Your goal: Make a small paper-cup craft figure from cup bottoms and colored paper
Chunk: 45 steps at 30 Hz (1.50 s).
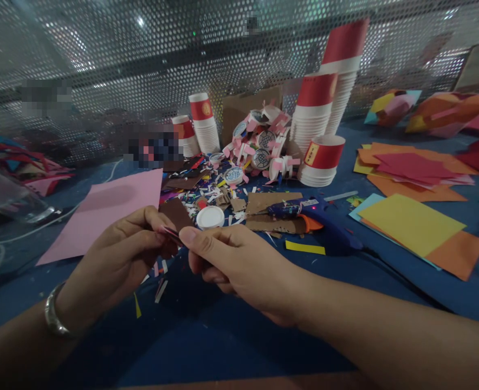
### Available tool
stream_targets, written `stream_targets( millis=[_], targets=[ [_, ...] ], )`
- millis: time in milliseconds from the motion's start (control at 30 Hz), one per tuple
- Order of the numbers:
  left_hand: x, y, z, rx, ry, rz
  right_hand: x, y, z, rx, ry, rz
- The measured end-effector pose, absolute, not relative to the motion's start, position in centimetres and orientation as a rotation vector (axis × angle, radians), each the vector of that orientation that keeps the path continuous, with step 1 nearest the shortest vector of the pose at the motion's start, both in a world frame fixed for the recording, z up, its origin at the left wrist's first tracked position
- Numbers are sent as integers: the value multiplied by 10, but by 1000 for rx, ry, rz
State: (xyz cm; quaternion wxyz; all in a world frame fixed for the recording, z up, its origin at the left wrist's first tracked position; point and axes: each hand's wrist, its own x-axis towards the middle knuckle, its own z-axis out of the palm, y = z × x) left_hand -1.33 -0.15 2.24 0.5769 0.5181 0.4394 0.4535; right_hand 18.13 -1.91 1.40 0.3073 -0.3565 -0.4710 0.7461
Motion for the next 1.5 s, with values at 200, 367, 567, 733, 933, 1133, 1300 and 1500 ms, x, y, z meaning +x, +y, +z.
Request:
stream_targets(
  millis=[200, 367, 567, 733, 933, 1133, 1300, 1500],
  targets=[
    [-15, 0, 21, 1354, 1018, 1102, 181, -19, 14, -970, -1252, 1964],
    [-18, 1, 21, 1417, 1059, 1096, 181, -18, 13, -955, -1266, 1959],
    [-21, 0, 23, 1465, 1097, 1094, 181, -18, 13, -988, -1298, 1960],
    [-24, 0, 22, 1549, 1099, 1068, 181, -19, 13, -1011, -1292, 1964],
    [-20, -3, 20, 1599, 1114, 1000, 181, -19, 13, -955, -1268, 1974],
    [-14, -4, 19, 1315, 1066, 947, 181, -17, 15, -951, -1231, 1918],
    [-17, 1, 23, 1136, 1078, 978, 181, -18, 14, -960, -1271, 1941],
    [-17, 3, 24, 1054, 1062, 982, 182, -19, 14, -973, -1287, 1958]
  ],
)
